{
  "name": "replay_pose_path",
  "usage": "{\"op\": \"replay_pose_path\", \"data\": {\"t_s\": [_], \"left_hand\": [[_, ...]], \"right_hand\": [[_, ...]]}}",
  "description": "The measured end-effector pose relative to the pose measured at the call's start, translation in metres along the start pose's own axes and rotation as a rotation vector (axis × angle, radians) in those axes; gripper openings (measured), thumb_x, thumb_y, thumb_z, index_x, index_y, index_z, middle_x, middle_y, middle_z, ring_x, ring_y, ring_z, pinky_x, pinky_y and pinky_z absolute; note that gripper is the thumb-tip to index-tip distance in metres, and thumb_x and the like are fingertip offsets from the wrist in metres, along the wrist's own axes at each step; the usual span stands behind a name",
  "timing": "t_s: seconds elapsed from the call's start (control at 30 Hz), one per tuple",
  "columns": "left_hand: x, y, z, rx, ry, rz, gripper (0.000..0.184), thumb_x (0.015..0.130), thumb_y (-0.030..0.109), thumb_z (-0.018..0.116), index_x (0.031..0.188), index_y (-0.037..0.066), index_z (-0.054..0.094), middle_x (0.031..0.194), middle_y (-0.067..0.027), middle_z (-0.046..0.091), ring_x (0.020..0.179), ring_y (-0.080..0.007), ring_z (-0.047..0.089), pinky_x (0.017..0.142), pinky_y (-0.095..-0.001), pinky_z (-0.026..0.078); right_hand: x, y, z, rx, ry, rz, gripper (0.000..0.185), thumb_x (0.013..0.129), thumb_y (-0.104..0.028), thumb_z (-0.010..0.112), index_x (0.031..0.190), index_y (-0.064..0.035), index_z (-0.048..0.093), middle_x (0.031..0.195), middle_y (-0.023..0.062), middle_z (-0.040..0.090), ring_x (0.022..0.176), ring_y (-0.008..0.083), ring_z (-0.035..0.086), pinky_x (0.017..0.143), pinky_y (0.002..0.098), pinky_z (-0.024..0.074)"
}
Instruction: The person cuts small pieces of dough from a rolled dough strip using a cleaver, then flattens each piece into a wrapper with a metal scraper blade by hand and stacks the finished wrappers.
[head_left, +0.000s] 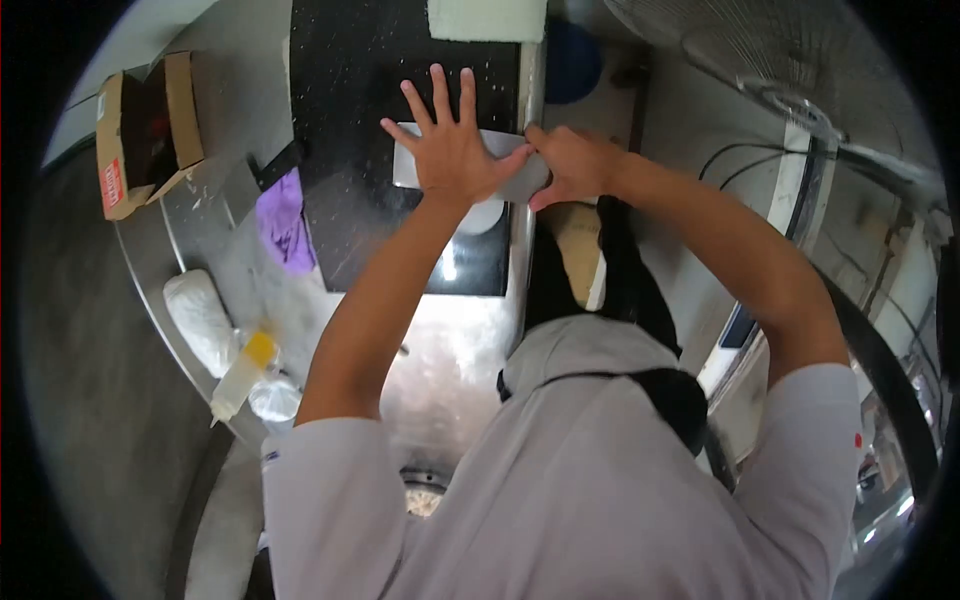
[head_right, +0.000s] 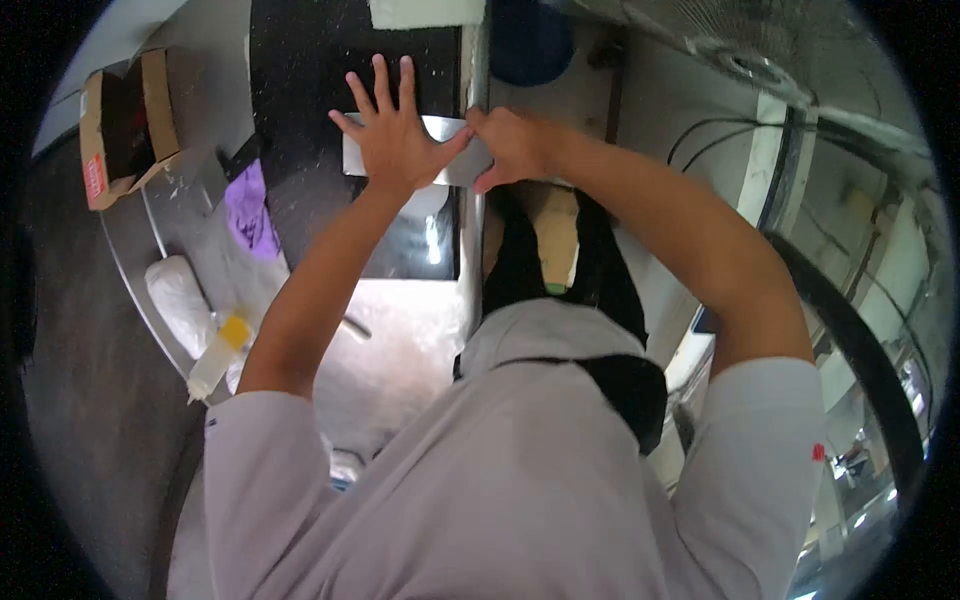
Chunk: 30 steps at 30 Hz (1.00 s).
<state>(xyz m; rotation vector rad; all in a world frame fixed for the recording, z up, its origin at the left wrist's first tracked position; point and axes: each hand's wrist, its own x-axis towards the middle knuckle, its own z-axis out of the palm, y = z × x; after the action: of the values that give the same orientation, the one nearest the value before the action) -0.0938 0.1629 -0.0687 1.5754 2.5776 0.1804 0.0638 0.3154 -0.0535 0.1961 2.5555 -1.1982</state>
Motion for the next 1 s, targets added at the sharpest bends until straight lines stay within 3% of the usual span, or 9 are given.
{"op": "replay_pose_path", "data": {"t_s": [0.13,0.2,0.27,0.37,0.73,0.83,0.93,0.97,1.0], "left_hand": [[0.030,-0.013,-0.003,-0.063,0.213,-0.015,0.128,0.068,0.083,0.068,0.166,0.014,0.024,0.171,-0.0218,0.017,0.154,-0.0551,0.010,0.107,-0.0862,0.006],[0.046,0.008,-0.053,0.020,-0.032,-0.206,0.119,0.075,0.067,0.074,0.165,0.009,0.020,0.170,-0.0218,0.019,0.156,-0.0469,0.013,0.117,-0.0768,0.011],[0.038,-0.030,-0.001,-0.085,0.208,0.040,0.126,0.069,0.081,0.069,0.166,0.015,0.024,0.171,-0.0209,0.017,0.156,-0.0518,0.011,0.110,-0.0837,0.008],[-0.019,-0.037,0.004,-0.067,0.058,0.224,0.123,0.071,0.083,0.067,0.166,0.017,0.024,0.172,-0.0183,0.016,0.157,-0.0485,0.010,0.110,-0.0844,0.007],[0.027,-0.049,-0.012,-0.092,0.094,0.386,0.114,0.073,0.081,0.067,0.166,0.031,0.024,0.173,-0.0108,0.017,0.158,-0.0435,0.012,0.117,-0.0775,0.010],[0.019,-0.040,-0.002,-0.090,0.103,0.362,0.111,0.074,0.083,0.064,0.165,0.031,0.027,0.171,-0.0126,0.020,0.157,-0.0426,0.015,0.113,-0.0815,0.011],[0.050,-0.049,-0.005,-0.028,0.280,0.353,0.112,0.068,0.086,0.066,0.162,0.033,0.033,0.167,-0.0106,0.031,0.154,-0.0449,0.021,0.110,-0.0829,0.013],[0.056,-0.049,-0.017,0.096,0.311,0.317,0.099,0.075,0.072,0.072,0.158,0.028,0.040,0.161,-0.0111,0.041,0.151,-0.0408,0.030,0.112,-0.0772,0.022],[0.063,-0.032,-0.053,0.127,0.133,0.231,0.119,0.075,0.066,0.074,0.165,0.008,0.020,0.171,-0.0212,0.015,0.157,-0.0467,0.010,0.118,-0.0765,0.008]], "right_hand": [[0.032,0.011,-0.026,-0.083,0.044,-0.115,0.080,0.069,-0.038,0.093,0.123,0.0028,0.049,0.103,0.0287,0.069,0.102,0.0459,0.068,0.085,0.0487,0.0566],[0.043,-0.012,-0.050,-0.242,0.001,-0.004,0.079,0.069,-0.038,0.093,0.122,0.0018,0.050,0.103,0.0270,0.069,0.102,0.0453,0.068,0.085,0.0483,0.0565],[0.036,-0.006,-0.037,-0.244,0.073,-0.051,0.082,0.069,-0.043,0.093,0.119,0.0046,0.050,0.100,0.0292,0.068,0.100,0.0464,0.069,0.082,0.0494,0.0567],[0.002,-0.016,0.025,-0.023,-0.023,-0.031,0.086,0.070,-0.048,0.092,0.117,0.0092,0.049,0.092,0.0318,0.067,0.092,0.0490,0.069,0.080,0.0508,0.0575],[0.021,-0.028,0.001,-0.101,0.132,0.073,0.092,0.072,-0.054,0.089,0.119,0.0138,0.050,0.091,0.0359,0.068,0.092,0.0527,0.070,0.079,0.0501,0.0591],[0.007,-0.035,0.013,-0.042,-0.029,0.205,0.099,0.068,-0.054,0.091,0.125,0.0165,0.051,0.114,0.0356,0.066,0.105,0.0490,0.068,0.090,0.0461,0.0577],[0.035,0.010,0.008,-0.190,0.341,-0.165,0.083,0.077,-0.050,0.087,0.128,0.0046,0.052,0.099,0.0293,0.070,0.083,0.0484,0.069,0.074,0.0472,0.0586],[0.037,0.011,0.011,-0.226,0.445,-0.240,0.075,0.081,-0.048,0.084,0.130,-0.0005,0.052,0.094,0.0263,0.071,0.075,0.0472,0.070,0.068,0.0478,0.0587],[0.049,0.007,-0.006,-0.254,0.471,-0.167,0.066,0.082,-0.041,0.082,0.127,-0.0018,0.056,0.096,0.0259,0.072,0.080,0.0449,0.070,0.072,0.0488,0.0579]]}}
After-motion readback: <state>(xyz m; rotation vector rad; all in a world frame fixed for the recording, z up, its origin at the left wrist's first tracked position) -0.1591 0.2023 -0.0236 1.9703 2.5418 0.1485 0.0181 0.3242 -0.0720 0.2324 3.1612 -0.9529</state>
